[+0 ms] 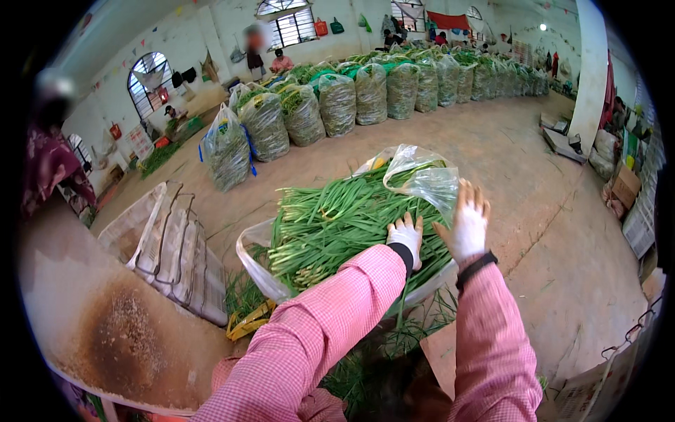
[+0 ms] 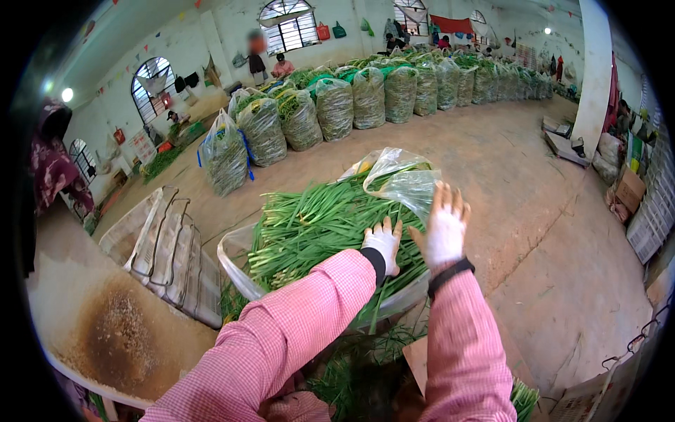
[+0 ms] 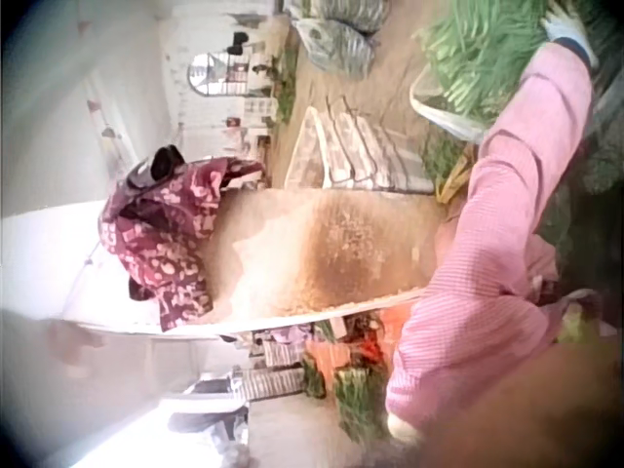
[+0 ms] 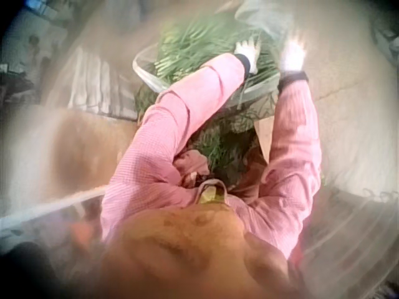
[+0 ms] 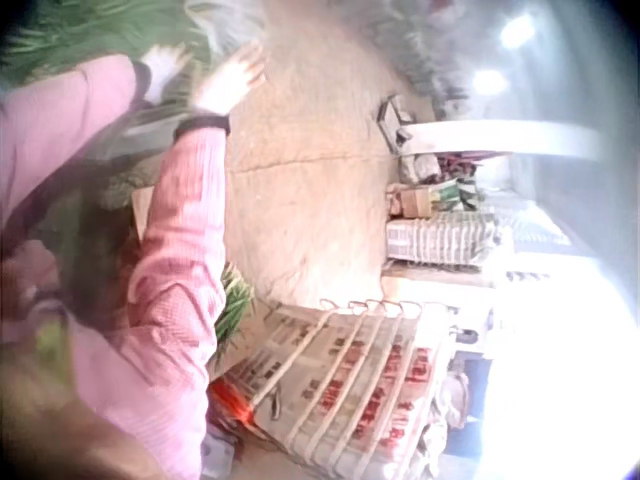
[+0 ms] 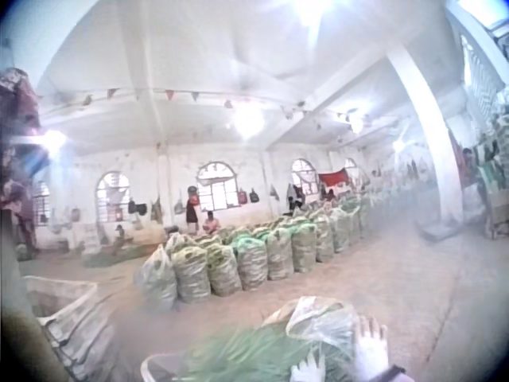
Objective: The person sorts through green onions by hand, removes individual stalks or damaged leaves, aligns the bunch, and ties it with a red plastic strip.
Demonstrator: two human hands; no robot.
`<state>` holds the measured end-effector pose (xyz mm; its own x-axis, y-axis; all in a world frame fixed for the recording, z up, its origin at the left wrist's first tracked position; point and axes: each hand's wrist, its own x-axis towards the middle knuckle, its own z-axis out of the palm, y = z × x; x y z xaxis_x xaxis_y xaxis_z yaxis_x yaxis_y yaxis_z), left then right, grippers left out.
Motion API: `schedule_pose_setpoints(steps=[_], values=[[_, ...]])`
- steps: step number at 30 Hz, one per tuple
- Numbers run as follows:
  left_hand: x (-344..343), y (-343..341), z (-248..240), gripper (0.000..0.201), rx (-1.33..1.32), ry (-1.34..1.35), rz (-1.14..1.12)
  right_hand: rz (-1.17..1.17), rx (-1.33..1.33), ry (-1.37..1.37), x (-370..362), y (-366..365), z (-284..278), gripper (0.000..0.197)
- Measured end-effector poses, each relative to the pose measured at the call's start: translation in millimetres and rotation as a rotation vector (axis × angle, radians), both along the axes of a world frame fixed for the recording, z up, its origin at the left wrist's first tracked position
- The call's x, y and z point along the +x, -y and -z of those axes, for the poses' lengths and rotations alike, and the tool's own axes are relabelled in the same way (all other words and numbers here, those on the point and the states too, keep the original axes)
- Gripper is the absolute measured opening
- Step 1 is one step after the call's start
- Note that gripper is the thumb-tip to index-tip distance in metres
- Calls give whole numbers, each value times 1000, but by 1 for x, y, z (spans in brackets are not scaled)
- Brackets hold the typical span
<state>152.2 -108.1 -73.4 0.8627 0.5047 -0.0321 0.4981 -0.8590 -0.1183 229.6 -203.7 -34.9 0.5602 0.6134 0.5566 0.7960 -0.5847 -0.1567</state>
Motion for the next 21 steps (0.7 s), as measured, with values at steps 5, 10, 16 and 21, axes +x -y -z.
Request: schedule_pose_setpoints(steps=[5,10,16,21], values=[[-2,-20,8,77,-259,103,128,86,-35,-175,97,-26,26,36],[-63,-97,7,52,-1212,680,324,295,498,-829,166,34,51,31],[-67,-110,37,53,-1633,801,310,-164,1081,-706,49,61,40,68],[-71,-67,3,81,-497,850,492,-601,969,-1179,-51,20,37,84]])
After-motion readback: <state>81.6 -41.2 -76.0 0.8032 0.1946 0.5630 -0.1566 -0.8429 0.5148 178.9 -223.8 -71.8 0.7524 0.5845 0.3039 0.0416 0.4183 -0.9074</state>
